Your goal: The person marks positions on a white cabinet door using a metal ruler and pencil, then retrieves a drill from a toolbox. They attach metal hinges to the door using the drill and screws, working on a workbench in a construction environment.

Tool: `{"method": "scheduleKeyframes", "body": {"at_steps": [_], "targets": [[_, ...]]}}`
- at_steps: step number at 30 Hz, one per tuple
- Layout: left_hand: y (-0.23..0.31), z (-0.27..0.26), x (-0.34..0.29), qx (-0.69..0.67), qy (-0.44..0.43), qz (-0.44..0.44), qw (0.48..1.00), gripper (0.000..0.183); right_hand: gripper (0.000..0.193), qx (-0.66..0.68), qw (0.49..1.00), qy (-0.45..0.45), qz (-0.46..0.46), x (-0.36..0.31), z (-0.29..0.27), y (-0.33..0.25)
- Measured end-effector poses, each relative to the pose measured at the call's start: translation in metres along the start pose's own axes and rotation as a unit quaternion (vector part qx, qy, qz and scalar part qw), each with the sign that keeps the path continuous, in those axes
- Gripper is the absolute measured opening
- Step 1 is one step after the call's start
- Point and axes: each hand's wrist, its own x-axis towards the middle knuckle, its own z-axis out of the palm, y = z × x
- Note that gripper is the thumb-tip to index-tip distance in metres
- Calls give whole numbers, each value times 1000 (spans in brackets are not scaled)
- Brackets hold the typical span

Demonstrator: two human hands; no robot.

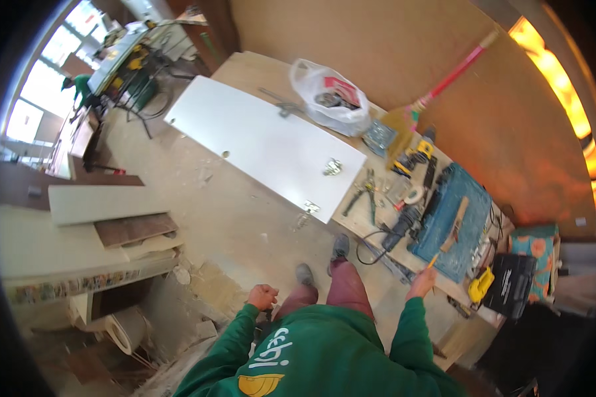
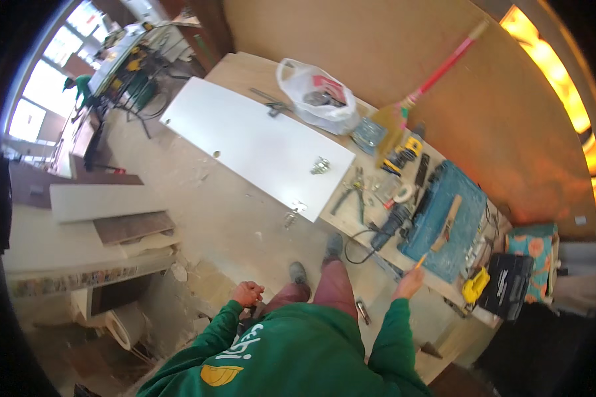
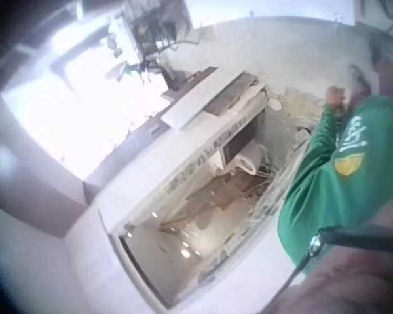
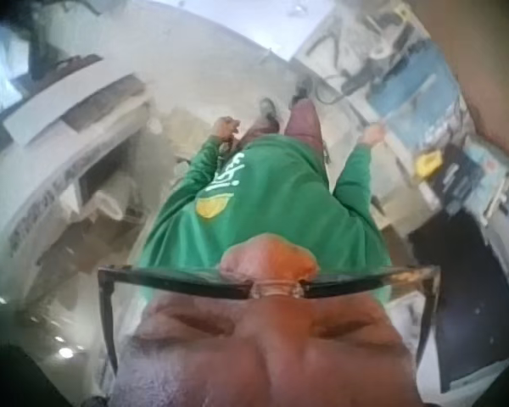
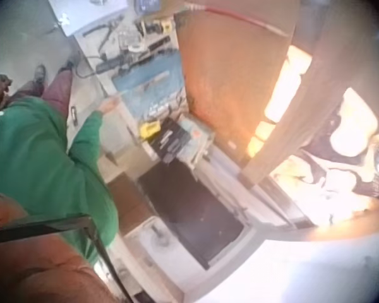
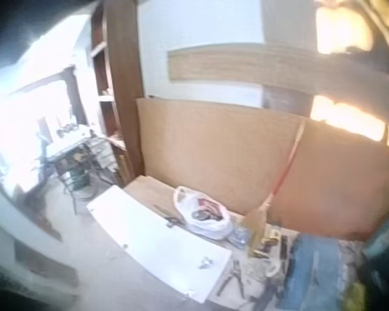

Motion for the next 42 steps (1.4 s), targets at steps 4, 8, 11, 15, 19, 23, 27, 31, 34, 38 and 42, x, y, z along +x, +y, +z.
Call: {"method": "scheduleKeyframes", "body": {"at_steps": [4, 8, 11, 15, 19, 23, 27, 31, 34, 38, 42], "targets": [[-45, -72, -41, -19, 65, 4, 998, 35, 30, -49, 963, -192, 184, -155, 85, -111], [-32, -22, 2, -18, 29, 62, 997, 32, 48, 3, 905, -350, 239, -144, 98, -177], [-33, -20, 36, -42, 21, 106, 993, 29, 47, 61, 865, -405, 289, -137, 130, -208], [6, -8, 80, -40, 111, 189, 975, 26, 45, 117, 798, -486, 336, -106, 179, -235], [83, -10, 106, -14, 197, 208, 958, 29, 38, -81, 829, -541, 117, -73, 218, -223], [118, -9, 139, -88, 192, 174, 962, 35, 27, -195, 815, -546, -10, -44, 250, -210], [137, -3, 168, -71, 224, 198, 952, 37, 23, -171, 814, -555, -27, -37, 298, -195], [152, 25, 180, -13, 250, 267, 930, 43, 17, -103, 835, -536, -71, -36, 342, -165], [151, 45, 187, 27, 290, 295, 910, 45, 18, -155, 804, -545, -178, -27, 364, -141], [147, 57, 194, 33, 338, 302, 891, 43, 17, -85, 811, -563, -130, -35, 378, -132], [144, 60, 200, -17, 336, 308, 890, 39, 16, -100, 782, -582, -199, -30, 387, -115]]}}
